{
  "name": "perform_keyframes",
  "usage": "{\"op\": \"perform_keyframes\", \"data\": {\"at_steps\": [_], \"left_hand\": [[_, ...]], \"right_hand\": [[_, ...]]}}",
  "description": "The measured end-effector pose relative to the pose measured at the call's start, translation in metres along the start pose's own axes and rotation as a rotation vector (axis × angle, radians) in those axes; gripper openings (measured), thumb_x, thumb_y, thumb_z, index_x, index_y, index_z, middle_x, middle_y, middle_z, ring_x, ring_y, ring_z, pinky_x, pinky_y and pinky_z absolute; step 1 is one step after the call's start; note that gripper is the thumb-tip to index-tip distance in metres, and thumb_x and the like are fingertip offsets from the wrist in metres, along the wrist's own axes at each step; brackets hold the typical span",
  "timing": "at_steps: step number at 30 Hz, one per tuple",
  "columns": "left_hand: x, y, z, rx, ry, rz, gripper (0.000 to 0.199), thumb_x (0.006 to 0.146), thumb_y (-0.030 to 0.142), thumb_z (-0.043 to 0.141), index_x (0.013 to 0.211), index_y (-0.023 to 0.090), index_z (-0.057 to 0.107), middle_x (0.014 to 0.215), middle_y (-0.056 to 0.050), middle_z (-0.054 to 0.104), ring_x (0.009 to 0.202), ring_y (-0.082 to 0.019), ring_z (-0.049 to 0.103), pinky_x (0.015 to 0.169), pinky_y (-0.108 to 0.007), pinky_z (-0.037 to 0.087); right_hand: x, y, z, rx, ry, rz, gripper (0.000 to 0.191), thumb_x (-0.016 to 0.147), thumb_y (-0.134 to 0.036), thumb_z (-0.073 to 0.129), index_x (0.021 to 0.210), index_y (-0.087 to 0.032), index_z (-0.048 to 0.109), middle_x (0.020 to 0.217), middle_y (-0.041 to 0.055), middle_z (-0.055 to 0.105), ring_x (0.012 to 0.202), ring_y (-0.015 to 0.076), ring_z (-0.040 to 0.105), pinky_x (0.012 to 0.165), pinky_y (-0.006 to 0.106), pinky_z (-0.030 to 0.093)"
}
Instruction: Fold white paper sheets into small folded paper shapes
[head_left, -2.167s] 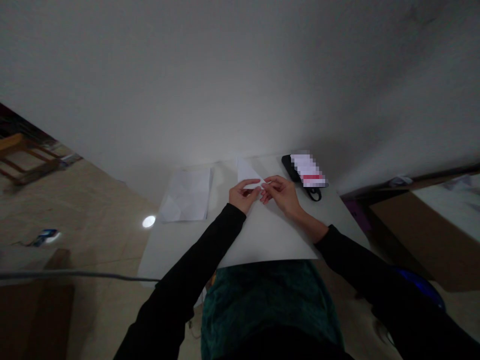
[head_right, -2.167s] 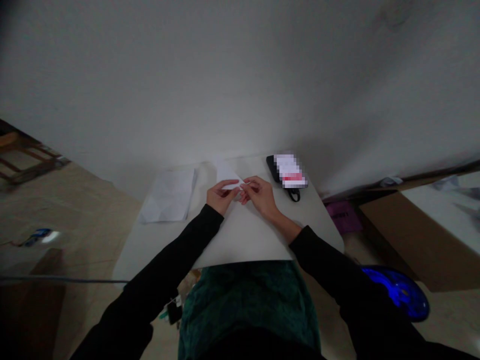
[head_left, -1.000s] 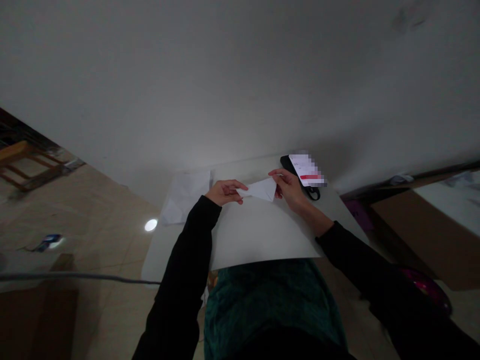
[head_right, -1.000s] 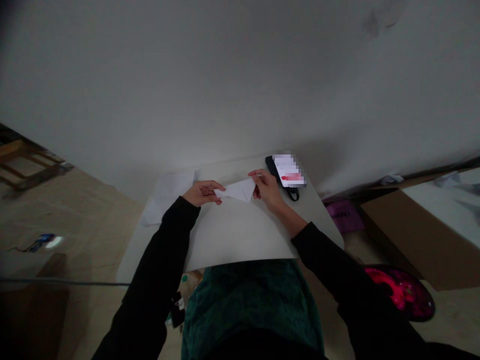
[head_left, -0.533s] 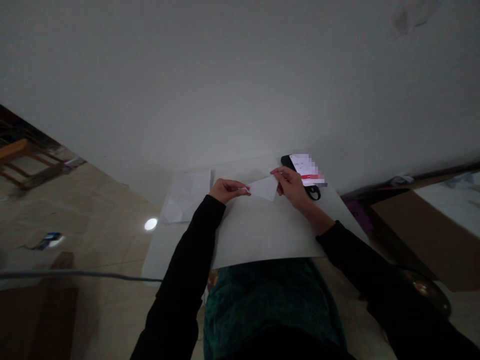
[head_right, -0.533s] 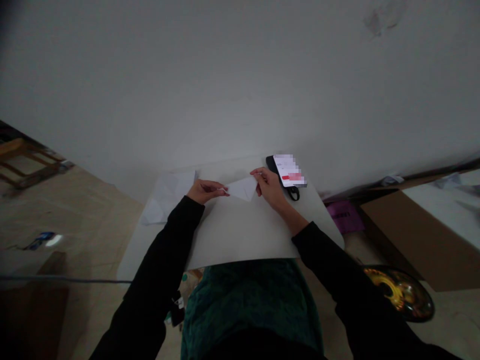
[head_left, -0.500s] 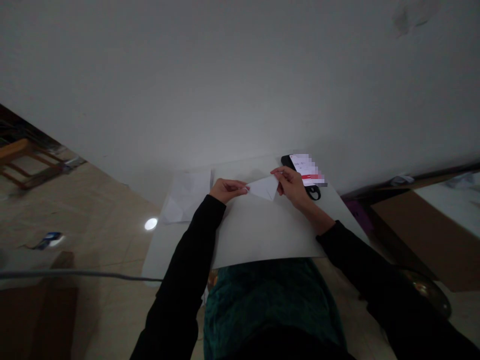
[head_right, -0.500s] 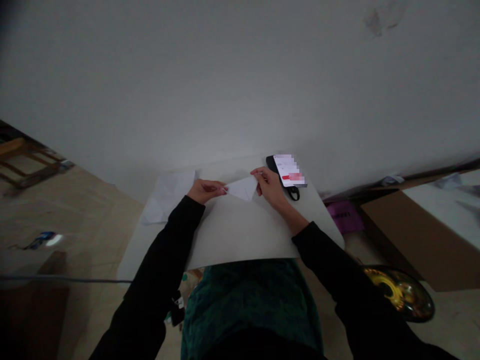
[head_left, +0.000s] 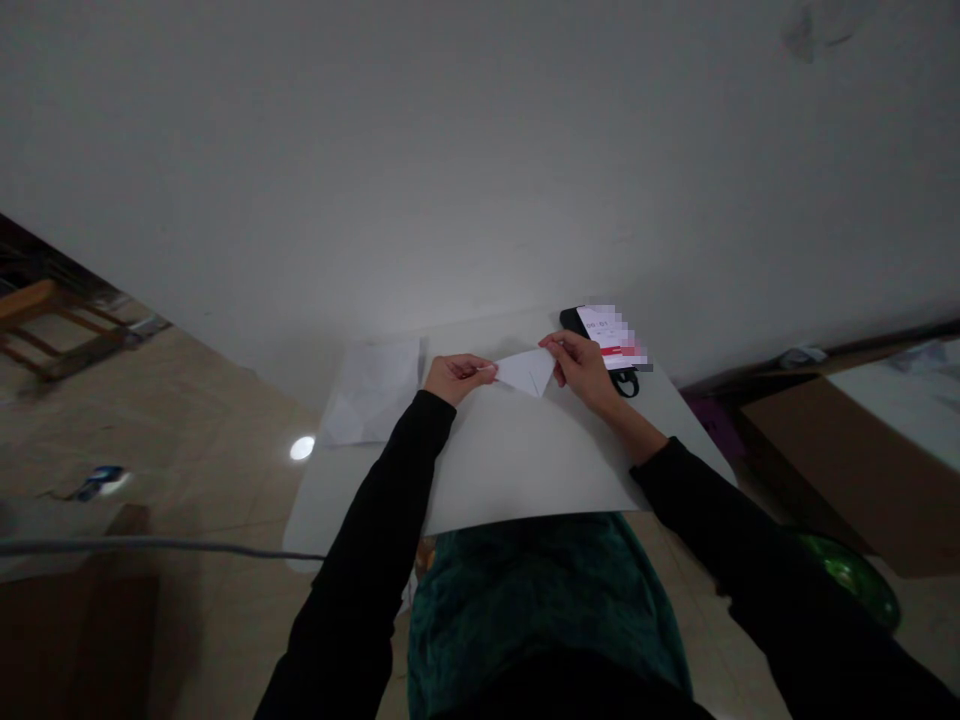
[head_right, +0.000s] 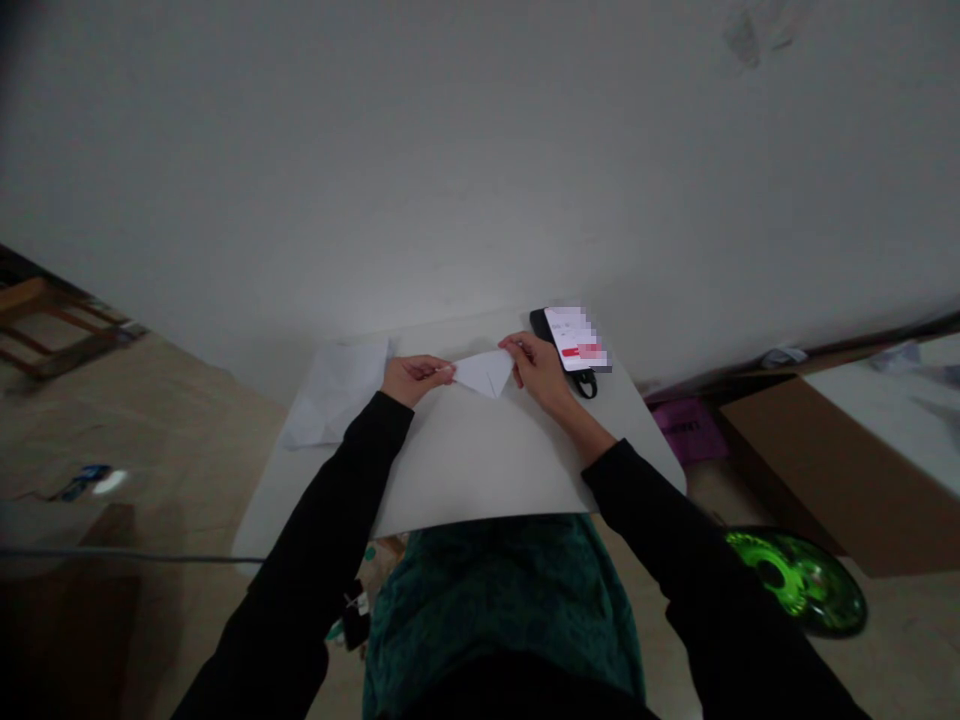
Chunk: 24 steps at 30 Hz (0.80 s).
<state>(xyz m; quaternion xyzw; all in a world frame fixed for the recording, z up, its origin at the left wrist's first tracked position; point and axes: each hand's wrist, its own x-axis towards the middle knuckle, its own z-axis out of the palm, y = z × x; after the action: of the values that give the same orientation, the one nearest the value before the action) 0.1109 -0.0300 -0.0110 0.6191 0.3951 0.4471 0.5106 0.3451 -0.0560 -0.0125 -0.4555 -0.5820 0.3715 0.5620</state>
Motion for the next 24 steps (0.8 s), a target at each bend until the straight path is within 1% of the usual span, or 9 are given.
{"op": "perform_keyframes", "data": {"at_steps": [4,7,11,14,16,18,21,24], "left_hand": [[0.000,0.000,0.004,0.011,0.020,0.002,0.045,0.058,0.050,0.087,0.078,0.012,0.076,0.071,-0.007,0.076,0.062,-0.015,0.069,0.067,-0.028,0.058],[-0.001,0.002,0.006,0.002,0.029,0.004,0.046,0.056,0.052,0.087,0.076,0.012,0.074,0.069,-0.007,0.075,0.061,-0.014,0.069,0.068,-0.029,0.058],[-0.003,0.004,0.007,0.021,0.029,0.016,0.046,0.059,0.052,0.086,0.076,0.013,0.072,0.069,-0.006,0.074,0.063,-0.015,0.069,0.069,-0.031,0.059],[-0.004,0.002,0.009,-0.005,0.024,0.020,0.046,0.059,0.052,0.086,0.075,0.013,0.068,0.070,-0.006,0.073,0.064,-0.015,0.069,0.071,-0.032,0.059],[-0.003,-0.001,0.010,-0.045,0.017,0.018,0.046,0.058,0.050,0.087,0.073,0.014,0.064,0.069,-0.004,0.072,0.064,-0.014,0.068,0.072,-0.032,0.059],[-0.002,-0.003,0.011,-0.085,0.014,0.024,0.046,0.057,0.047,0.089,0.073,0.015,0.060,0.066,0.000,0.068,0.062,-0.012,0.067,0.071,-0.031,0.059],[0.000,-0.006,0.011,-0.106,-0.004,0.056,0.039,0.059,0.041,0.087,0.071,0.015,0.060,0.063,0.002,0.066,0.061,-0.011,0.065,0.069,-0.028,0.057],[0.001,-0.008,0.011,-0.111,-0.038,0.059,0.029,0.065,0.038,0.082,0.070,0.013,0.068,0.070,-0.003,0.070,0.065,-0.012,0.067,0.071,-0.028,0.057]], "right_hand": [[-0.001,-0.001,-0.001,-0.033,-0.002,-0.013,0.027,0.089,-0.045,0.058,0.089,-0.018,0.063,0.047,-0.0085,0.046,0.036,0.0055,0.040,0.039,0.021,0.027],[-0.002,-0.001,-0.002,-0.069,-0.005,-0.017,0.026,0.091,-0.044,0.056,0.090,-0.019,0.063,0.047,-0.0084,0.046,0.037,0.0061,0.041,0.040,0.022,0.030],[-0.003,-0.001,-0.002,-0.104,-0.012,-0.013,0.025,0.092,-0.042,0.054,0.090,-0.019,0.062,0.047,-0.0082,0.045,0.038,0.0069,0.042,0.041,0.022,0.031],[-0.004,-0.003,-0.002,-0.119,-0.010,-0.017,0.024,0.092,-0.042,0.054,0.090,-0.019,0.062,0.047,-0.0080,0.045,0.038,0.0073,0.042,0.041,0.022,0.031],[-0.004,-0.004,-0.002,-0.128,-0.008,-0.022,0.024,0.092,-0.042,0.054,0.090,-0.019,0.062,0.047,-0.0077,0.046,0.038,0.0072,0.042,0.040,0.022,0.030],[-0.004,-0.004,-0.002,-0.141,-0.009,-0.028,0.023,0.092,-0.040,0.054,0.091,-0.019,0.063,0.047,-0.0079,0.046,0.037,0.0072,0.042,0.040,0.022,0.030],[-0.005,-0.003,-0.003,-0.165,0.006,-0.045,0.022,0.093,-0.038,0.053,0.092,-0.019,0.063,0.046,-0.0082,0.045,0.038,0.0075,0.042,0.041,0.022,0.030],[-0.005,-0.001,-0.003,-0.195,0.034,-0.051,0.023,0.093,-0.038,0.054,0.093,-0.018,0.064,0.045,-0.0078,0.047,0.038,0.0078,0.043,0.041,0.022,0.032]]}}
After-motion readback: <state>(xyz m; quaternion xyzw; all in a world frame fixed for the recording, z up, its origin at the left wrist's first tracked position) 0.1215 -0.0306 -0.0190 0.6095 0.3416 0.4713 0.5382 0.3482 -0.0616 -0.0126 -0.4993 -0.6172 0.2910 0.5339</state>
